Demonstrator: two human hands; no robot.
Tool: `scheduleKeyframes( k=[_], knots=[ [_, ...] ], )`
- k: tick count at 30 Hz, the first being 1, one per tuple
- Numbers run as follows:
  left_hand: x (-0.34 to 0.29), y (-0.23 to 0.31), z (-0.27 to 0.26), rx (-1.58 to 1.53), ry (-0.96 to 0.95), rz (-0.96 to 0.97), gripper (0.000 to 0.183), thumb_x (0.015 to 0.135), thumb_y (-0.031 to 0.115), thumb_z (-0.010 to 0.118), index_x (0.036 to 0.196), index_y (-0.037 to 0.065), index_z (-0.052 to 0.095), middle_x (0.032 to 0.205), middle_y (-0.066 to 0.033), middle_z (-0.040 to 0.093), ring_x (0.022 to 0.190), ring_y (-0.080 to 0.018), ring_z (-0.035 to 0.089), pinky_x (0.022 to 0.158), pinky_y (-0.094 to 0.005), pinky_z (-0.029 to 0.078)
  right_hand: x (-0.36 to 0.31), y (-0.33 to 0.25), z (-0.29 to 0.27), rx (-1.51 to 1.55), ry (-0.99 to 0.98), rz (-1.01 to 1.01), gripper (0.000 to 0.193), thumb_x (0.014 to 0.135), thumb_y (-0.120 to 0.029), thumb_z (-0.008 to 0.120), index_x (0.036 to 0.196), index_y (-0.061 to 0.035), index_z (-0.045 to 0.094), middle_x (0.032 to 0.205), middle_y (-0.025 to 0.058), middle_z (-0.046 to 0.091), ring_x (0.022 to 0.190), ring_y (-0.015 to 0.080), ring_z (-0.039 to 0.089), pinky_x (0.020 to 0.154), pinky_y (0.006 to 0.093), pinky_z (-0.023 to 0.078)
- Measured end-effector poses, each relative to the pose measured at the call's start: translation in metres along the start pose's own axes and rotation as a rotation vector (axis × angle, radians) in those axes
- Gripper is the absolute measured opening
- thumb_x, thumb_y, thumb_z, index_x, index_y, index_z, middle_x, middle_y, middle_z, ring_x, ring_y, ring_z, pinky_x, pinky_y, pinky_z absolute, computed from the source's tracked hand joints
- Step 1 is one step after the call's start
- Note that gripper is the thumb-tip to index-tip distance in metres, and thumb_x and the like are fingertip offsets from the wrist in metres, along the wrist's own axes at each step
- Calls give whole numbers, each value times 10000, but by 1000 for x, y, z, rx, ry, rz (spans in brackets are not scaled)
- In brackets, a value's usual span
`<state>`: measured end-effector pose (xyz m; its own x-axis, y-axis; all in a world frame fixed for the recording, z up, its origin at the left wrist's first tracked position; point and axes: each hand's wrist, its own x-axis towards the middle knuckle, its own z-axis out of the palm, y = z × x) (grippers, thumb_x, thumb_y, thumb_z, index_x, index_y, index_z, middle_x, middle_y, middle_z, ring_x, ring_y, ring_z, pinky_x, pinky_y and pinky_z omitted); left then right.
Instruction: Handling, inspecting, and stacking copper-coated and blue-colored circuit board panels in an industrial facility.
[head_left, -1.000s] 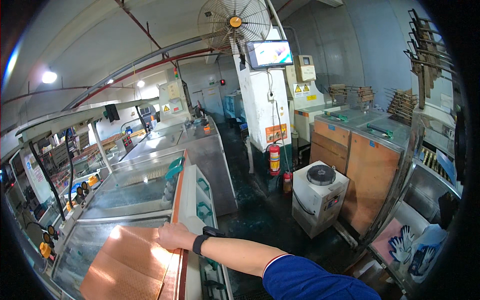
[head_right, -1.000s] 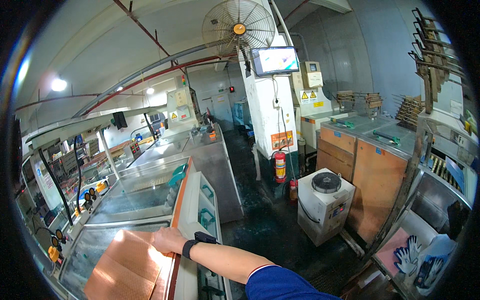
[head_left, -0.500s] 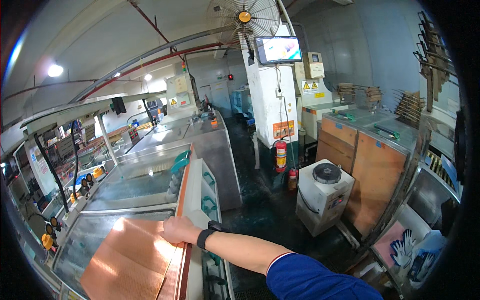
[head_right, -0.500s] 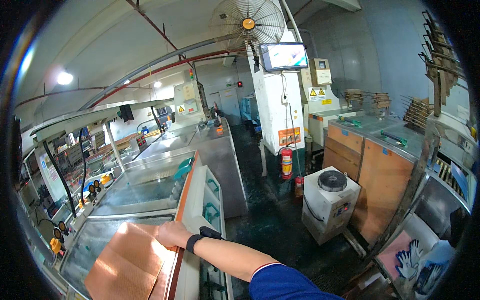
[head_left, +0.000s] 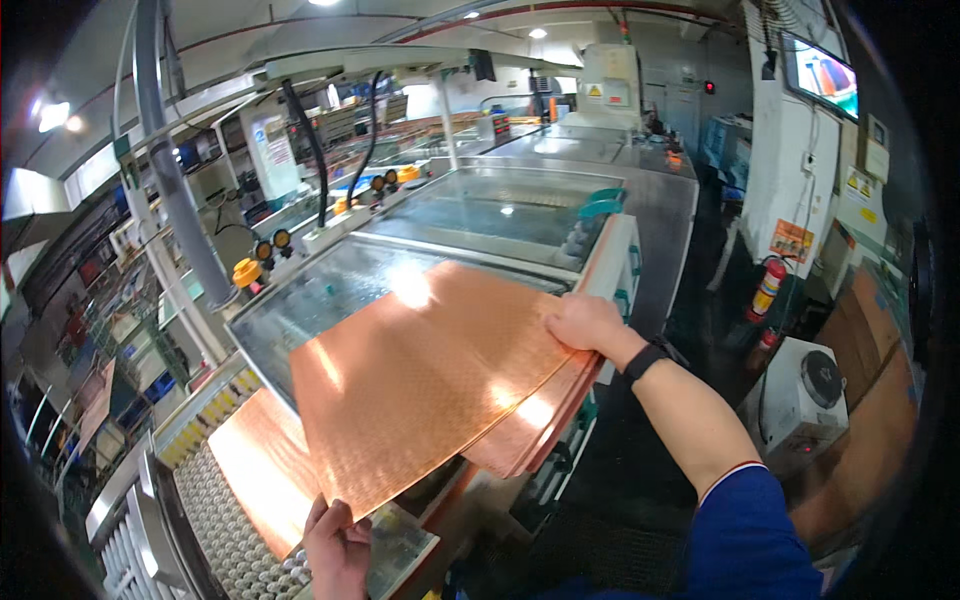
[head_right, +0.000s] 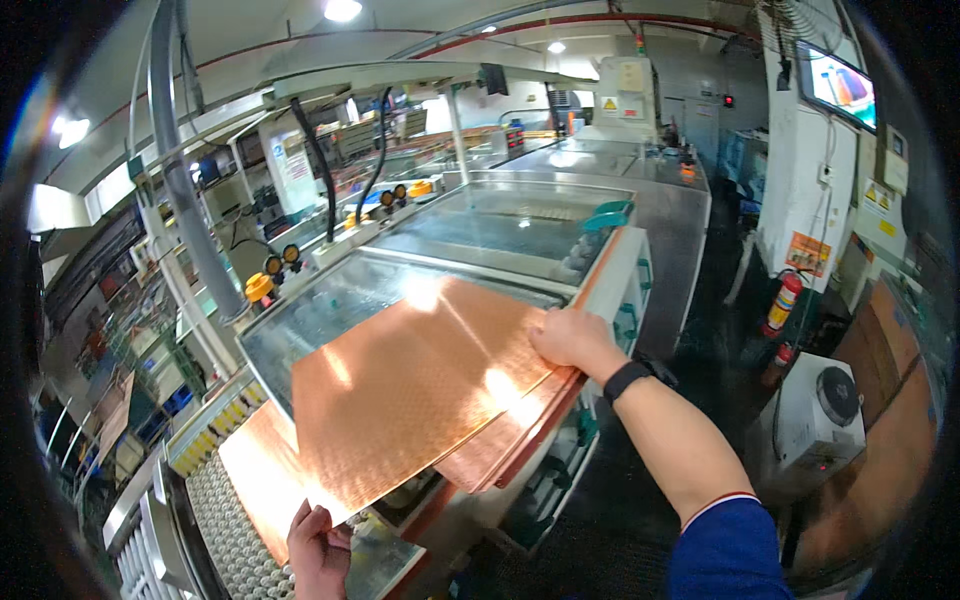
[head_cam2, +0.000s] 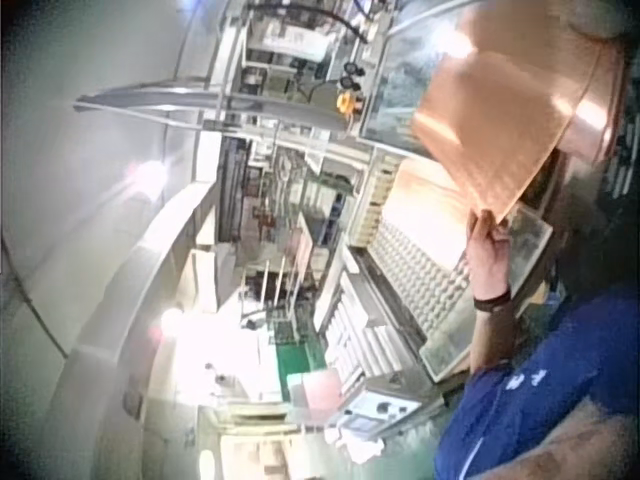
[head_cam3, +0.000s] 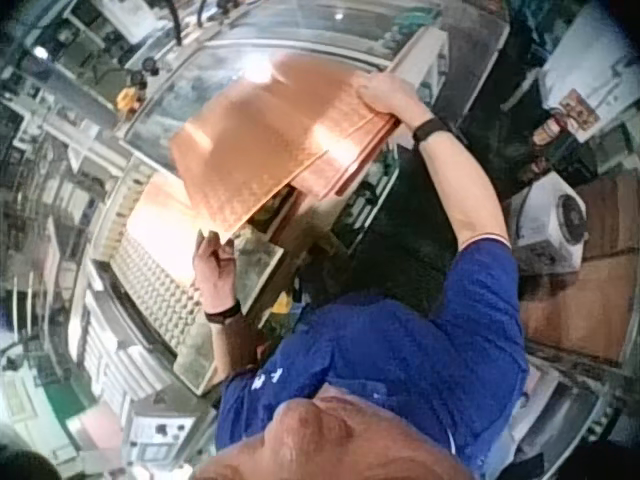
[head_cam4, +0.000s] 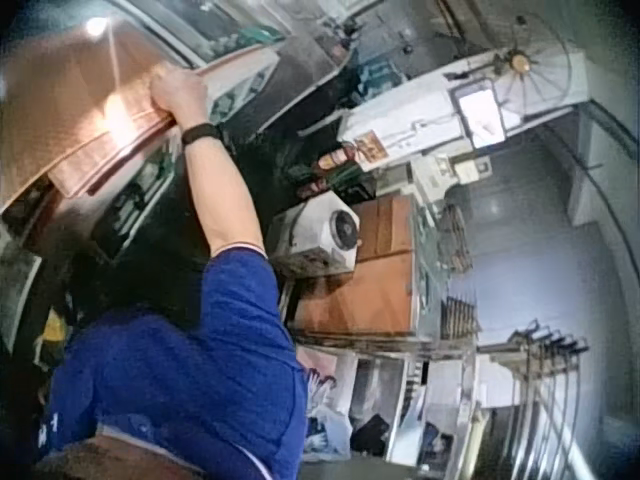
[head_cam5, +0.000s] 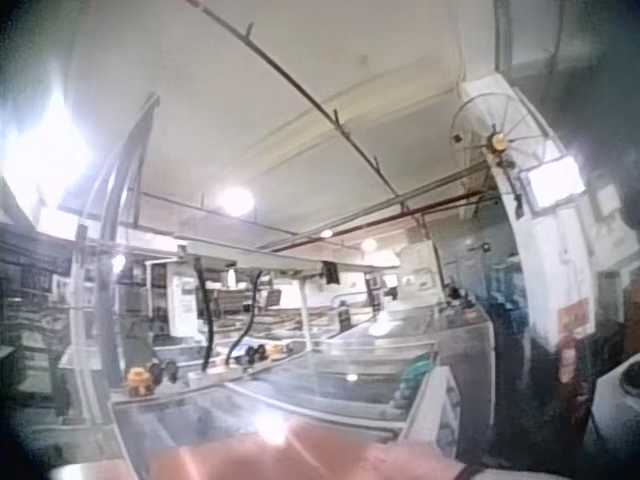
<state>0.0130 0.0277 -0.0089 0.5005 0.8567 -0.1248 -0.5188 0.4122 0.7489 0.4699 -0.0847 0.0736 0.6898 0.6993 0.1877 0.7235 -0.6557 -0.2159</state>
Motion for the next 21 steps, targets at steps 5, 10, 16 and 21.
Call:
scheduleKeyframes(
  k=[5,10,16,21],
  knots=[
    [-7,-6,29,-10,139,14,248,879,-31,495,1096,57,576,748,38,515,566,-89,470,512,-219,417,2,-5,5,-36,-38,-8,580,930,-514,496,1114,4,682,1118,224,697,1053,397,666,909,471,528],
    [-11,-2,42,-14,141,-74,235,899,-23,500,1108,56,572,780,30,533,561,-102,468,601,-249,450,0,-10,4,-10,-53,-28,571,930,-510,486,1124,-8,675,1120,221,693,1062,396,659,911,487,523],
    [-4,-4,32,-98,124,-125,160,920,10,545,1069,57,580,848,-8,548,688,-134,533,675,-269,495,-10,-11,-9,-35,-49,-29,517,915,-468,510,1077,-5,675,1096,239,686,1062,408,645,914,487,511],
    [7,-16,-1,96,-25,22,163,951,57,560,1109,67,594,1019,-55,602,1014,-212,619,906,-426,519,-6,-18,-3,-21,6,-26,510,913,-458,528,1059,11,665,1100,250,678,1062,415,637,912,489,503]
  ],
)
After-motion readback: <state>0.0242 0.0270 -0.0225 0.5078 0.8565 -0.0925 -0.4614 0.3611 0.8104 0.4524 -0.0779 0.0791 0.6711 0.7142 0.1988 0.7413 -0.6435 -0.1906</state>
